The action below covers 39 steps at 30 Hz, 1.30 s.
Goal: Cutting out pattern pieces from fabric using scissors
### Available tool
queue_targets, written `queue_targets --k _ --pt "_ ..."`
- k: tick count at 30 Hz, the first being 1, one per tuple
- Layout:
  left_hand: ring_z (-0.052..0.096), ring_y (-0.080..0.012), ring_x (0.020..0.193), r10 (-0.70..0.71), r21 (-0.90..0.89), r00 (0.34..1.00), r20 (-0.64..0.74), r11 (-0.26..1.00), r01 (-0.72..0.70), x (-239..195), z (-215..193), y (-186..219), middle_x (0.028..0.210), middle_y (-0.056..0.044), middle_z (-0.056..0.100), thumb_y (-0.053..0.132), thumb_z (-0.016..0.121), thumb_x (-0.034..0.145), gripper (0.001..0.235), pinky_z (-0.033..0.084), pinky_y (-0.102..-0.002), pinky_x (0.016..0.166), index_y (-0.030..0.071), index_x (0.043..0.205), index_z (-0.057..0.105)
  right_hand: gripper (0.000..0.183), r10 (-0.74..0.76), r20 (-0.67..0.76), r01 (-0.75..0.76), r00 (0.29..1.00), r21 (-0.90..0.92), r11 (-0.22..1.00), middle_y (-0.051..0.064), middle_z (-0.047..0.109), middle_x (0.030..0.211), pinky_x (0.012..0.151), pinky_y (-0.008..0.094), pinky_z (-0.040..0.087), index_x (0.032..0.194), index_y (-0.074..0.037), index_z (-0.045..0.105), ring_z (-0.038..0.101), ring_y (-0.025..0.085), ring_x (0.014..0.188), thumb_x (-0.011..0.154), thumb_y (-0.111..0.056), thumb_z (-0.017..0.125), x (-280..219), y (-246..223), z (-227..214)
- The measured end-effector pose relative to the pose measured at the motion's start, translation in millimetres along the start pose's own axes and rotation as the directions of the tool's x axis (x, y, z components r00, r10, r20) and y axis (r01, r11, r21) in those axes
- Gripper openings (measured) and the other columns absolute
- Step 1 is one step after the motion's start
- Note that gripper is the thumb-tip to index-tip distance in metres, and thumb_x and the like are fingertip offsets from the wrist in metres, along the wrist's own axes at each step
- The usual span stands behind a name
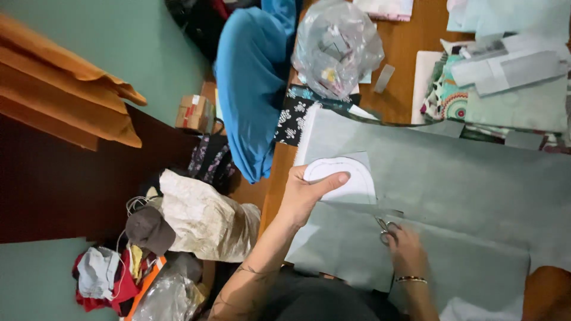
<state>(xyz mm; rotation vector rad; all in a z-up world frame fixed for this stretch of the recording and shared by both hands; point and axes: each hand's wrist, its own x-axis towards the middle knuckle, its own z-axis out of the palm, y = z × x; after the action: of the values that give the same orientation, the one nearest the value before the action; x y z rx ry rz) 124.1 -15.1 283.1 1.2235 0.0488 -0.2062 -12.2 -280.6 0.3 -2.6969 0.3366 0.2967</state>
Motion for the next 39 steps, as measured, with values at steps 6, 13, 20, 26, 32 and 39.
queue_targets --k 6,13,20,26,32,39 --pt "0.064 -0.0041 0.076 0.183 -0.032 0.981 0.064 0.983 -0.182 -31.9 1.9 50.8 0.083 -0.001 0.076 0.007 0.084 0.079 0.01 0.05 -0.02 0.061 0.009 0.073 0.076 0.037 0.146 0.096 -0.133 0.985 -0.137 0.982 0.003 0.061 0.123 0.099 0.037 0.052 0.122 -0.026 0.072 0.059 0.023 0.114 0.085 -0.031 0.072 25.1 10.3 18.4" --pt "0.067 -0.0093 0.076 0.217 -0.095 0.971 0.097 0.974 -0.208 -73.7 4.3 87.4 0.085 -0.004 0.076 0.009 0.083 0.081 0.012 0.05 -0.022 0.061 0.009 0.072 0.075 0.04 0.166 -0.209 -0.17 0.964 -0.001 0.986 0.005 0.064 0.106 0.089 0.036 0.053 0.078 -0.013 0.079 0.066 0.021 0.096 0.069 -0.051 0.087 -9.2 -19.1 -92.9" --pt "0.072 -0.0152 0.089 0.284 -0.034 0.947 0.153 0.959 -0.282 -99.4 12.5 94.7 0.098 -0.013 0.077 0.005 0.081 0.082 0.007 0.06 -0.023 0.072 0.002 0.087 0.077 0.031 -0.183 -0.624 0.356 0.759 0.164 0.92 0.012 0.07 0.089 0.072 0.034 0.05 0.087 -0.003 0.078 0.062 0.02 0.078 0.07 -0.022 0.095 -91.0 -143.9 -255.2" --pt "0.072 -0.0142 0.087 0.327 0.001 0.928 0.178 0.943 -0.332 -117.6 17.9 105.7 0.098 -0.013 0.077 0.005 0.08 0.084 0.008 0.059 -0.021 0.07 0.002 0.091 0.078 0.033 -0.261 -0.336 0.416 0.905 0.575 0.705 -0.001 0.07 0.068 0.056 0.027 0.047 0.073 -0.01 0.074 0.057 0.009 0.059 0.056 -0.037 0.082 -108.7 -136.6 -247.1" --pt "0.057 -0.0031 0.073 0.254 0.059 0.95 0.18 0.962 -0.268 -129.0 23.0 101.9 0.083 -0.001 0.075 0.007 0.083 0.081 0.008 0.045 -0.019 0.057 0.003 0.08 0.076 0.083 -0.578 -0.158 0.572 0.801 0.486 0.661 -0.006 0.049 0.059 0.052 0.029 0.034 0.074 -0.018 0.061 0.045 0.011 0.051 0.04 -0.093 0.055 -111.0 -163.8 -274.0" --pt "0.065 -0.0058 0.08 0.252 0.079 0.942 0.222 0.958 -0.275 -139.4 29.9 103.5 0.092 -0.007 0.077 0.009 0.082 0.082 0.01 0.051 -0.02 0.061 0.003 0.089 0.078 0.076 -0.589 -0.179 0.555 0.788 0.619 0.555 -0.007 0.053 0.052 0.044 0.025 0.038 0.067 -0.014 0.053 0.043 0.008 0.045 0.046 -0.087 0.06 -124.2 -169.0 -276.2"
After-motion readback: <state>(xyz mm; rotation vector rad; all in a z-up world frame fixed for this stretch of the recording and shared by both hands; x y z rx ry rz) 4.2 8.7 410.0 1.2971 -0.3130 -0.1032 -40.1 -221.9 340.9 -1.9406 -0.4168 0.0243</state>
